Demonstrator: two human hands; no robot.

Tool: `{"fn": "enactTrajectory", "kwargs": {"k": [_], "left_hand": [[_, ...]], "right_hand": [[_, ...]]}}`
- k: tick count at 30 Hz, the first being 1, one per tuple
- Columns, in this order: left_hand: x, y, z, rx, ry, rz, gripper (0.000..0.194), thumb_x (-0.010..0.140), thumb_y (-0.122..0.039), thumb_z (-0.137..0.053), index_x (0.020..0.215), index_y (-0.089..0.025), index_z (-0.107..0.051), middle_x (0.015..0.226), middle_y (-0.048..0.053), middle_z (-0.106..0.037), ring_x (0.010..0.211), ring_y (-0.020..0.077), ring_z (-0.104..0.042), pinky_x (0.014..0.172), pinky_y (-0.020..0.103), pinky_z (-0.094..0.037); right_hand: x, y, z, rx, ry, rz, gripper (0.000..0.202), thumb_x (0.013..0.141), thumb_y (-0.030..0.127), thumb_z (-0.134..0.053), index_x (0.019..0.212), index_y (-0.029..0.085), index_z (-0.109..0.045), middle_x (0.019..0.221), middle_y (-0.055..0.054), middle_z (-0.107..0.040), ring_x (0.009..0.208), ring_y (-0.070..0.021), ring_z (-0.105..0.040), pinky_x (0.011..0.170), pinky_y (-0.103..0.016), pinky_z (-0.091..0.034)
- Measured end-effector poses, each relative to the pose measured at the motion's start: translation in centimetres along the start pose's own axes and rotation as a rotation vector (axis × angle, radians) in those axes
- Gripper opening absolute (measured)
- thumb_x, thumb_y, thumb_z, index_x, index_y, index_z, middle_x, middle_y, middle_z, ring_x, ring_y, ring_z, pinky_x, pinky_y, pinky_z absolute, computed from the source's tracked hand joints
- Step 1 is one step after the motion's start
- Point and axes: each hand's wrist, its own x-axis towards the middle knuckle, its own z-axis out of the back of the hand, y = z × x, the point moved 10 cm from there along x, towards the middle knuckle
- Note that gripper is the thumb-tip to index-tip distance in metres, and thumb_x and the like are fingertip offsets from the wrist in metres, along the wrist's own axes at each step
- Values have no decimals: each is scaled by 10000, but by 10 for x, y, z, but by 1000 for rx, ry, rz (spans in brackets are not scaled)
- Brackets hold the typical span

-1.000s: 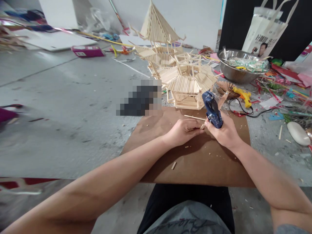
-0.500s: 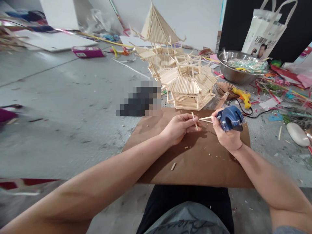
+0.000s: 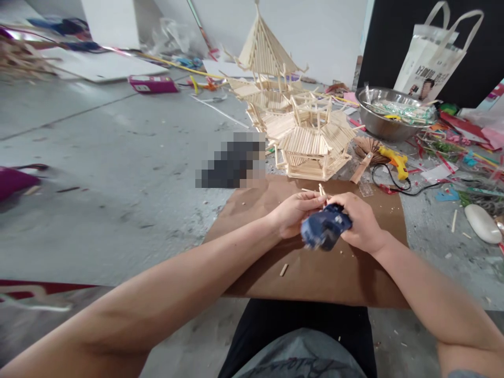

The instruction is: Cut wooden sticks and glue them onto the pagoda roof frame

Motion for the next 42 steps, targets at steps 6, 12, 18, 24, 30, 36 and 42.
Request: {"fn": "enactTrajectory", "kwargs": {"k": [6,12,18,24,30,36,42], "left_hand": [[0,-8,4,78,-11,-66,162,663,-198,-700,681,-106,-568,540,-18,-616,465,62,-567,512,174,-441],[-3,-21,4,221,-60,-141,148,628,-163,-694,632,-95,-563,526,-31,-584,439,36,-511,465,153,-367],[-3,-25,3,275,-59,-185,104,602,-136,-673,644,-93,-588,570,-17,-602,498,57,-536,524,176,-403],[-3,-24,1,194,-20,-184,241,503,-209,-750,666,-104,-606,580,-10,-616,525,84,-562,566,209,-441],[-2,-21,-4,107,53,-174,338,453,-280,-798,655,-109,-588,592,-5,-616,560,99,-582,640,245,-470],[0,-26,4,319,-6,-265,237,604,-317,-710,672,-120,-596,623,0,-620,593,99,-573,676,251,-456],[-1,-41,2,986,-66,-459,136,728,-238,-574,700,-140,-664,716,25,-668,683,131,-577,676,231,-439]], "right_hand": [[2,12,-16,-202,173,118,372,657,70,-485,992,226,-448,920,-65,-611,884,-214,-558,732,-344,-467],[2,0,-15,-306,174,112,342,694,114,-481,1022,198,-433,938,-89,-607,887,-237,-546,748,-382,-447],[1,-5,-19,-303,171,89,317,710,176,-514,1020,176,-447,942,-109,-605,896,-252,-543,761,-389,-437],[3,-27,-11,-162,136,-137,334,713,314,-595,1001,208,-463,920,-84,-608,830,-220,-571,701,-354,-453],[3,-38,-7,-102,128,-252,464,644,398,-676,1015,210,-471,947,-82,-602,855,-224,-576,729,-367,-452],[3,-39,-6,-81,122,-250,471,646,399,-677,1020,200,-472,952,-85,-607,854,-223,-580,718,-358,-455],[2,-55,12,-115,0,-337,429,653,433,-663,968,210,-475,851,-51,-623,750,-200,-590,664,-333,-461]]}}
